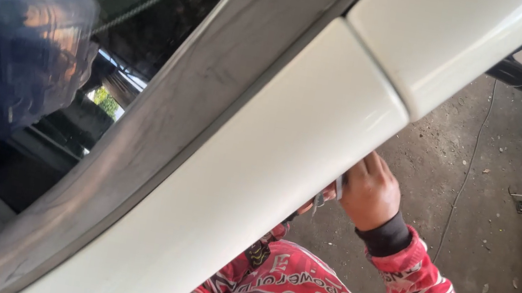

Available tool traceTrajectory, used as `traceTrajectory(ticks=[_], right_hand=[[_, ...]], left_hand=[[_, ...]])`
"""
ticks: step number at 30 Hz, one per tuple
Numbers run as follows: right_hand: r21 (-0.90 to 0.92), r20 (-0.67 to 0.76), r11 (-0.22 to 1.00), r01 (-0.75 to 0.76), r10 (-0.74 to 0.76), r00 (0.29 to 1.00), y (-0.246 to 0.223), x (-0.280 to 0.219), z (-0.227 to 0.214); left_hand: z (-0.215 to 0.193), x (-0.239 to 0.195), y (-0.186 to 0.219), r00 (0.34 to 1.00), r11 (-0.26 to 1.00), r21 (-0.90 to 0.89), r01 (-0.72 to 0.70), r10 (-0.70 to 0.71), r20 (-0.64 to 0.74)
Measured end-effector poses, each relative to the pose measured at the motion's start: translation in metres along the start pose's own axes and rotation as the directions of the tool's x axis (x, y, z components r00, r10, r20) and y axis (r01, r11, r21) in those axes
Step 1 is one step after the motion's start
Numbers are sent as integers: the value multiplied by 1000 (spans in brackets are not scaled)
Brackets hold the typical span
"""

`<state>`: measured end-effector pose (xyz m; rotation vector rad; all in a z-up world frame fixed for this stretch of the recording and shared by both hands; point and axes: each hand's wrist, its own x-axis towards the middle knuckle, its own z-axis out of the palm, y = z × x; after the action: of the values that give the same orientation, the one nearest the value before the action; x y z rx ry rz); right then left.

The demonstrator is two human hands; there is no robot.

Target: The person sands the side panel of a white car using a sanding block, focusing on the area around the wheel arch and door seam. They smooth the surface by moving the block back and forth over the body filler and paint, occasionally switching hands or adjusting their grip.

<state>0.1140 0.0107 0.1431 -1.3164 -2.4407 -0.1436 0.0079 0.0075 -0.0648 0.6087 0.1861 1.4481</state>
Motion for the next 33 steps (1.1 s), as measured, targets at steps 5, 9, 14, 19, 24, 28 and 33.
traceTrajectory(ticks=[5, 9, 14, 19, 24, 28, 33], right_hand=[[76, 25, 991, -114, 112, 993, -16, 4, -6], [90, 46, 980, -176, 173, 984, -15, 1, -3], [80, 32, 979, -190, 188, 982, -13, 3, -1], [36, 38, 981, -191, 190, 981, -13, 7, -1], [-5, 80, 984, -177, 177, 981, -11, 10, 2], [-26, 141, 982, -186, 188, 972, -10, 13, 5], [18, 223, 958, -286, 275, 935, -6, 22, -3]], left_hand=[[-20, -5, -16, 985, 955, -247, 166, -148, 87], [-29, -7, -32, 943, 842, -425, 332, -280, 181], [-11, -3, -14, 933, 881, -344, 325, -357, -33], [-65, -22, -52, 933, 889, -356, 288, -344, -107], [-63, -27, -42, 980, 911, 364, 196, -170, -102], [-32, -20, -15, 990, 556, 820, -138, 59, 127], [-21, -13, -21, 954, 876, -400, 271, -299, -8]])
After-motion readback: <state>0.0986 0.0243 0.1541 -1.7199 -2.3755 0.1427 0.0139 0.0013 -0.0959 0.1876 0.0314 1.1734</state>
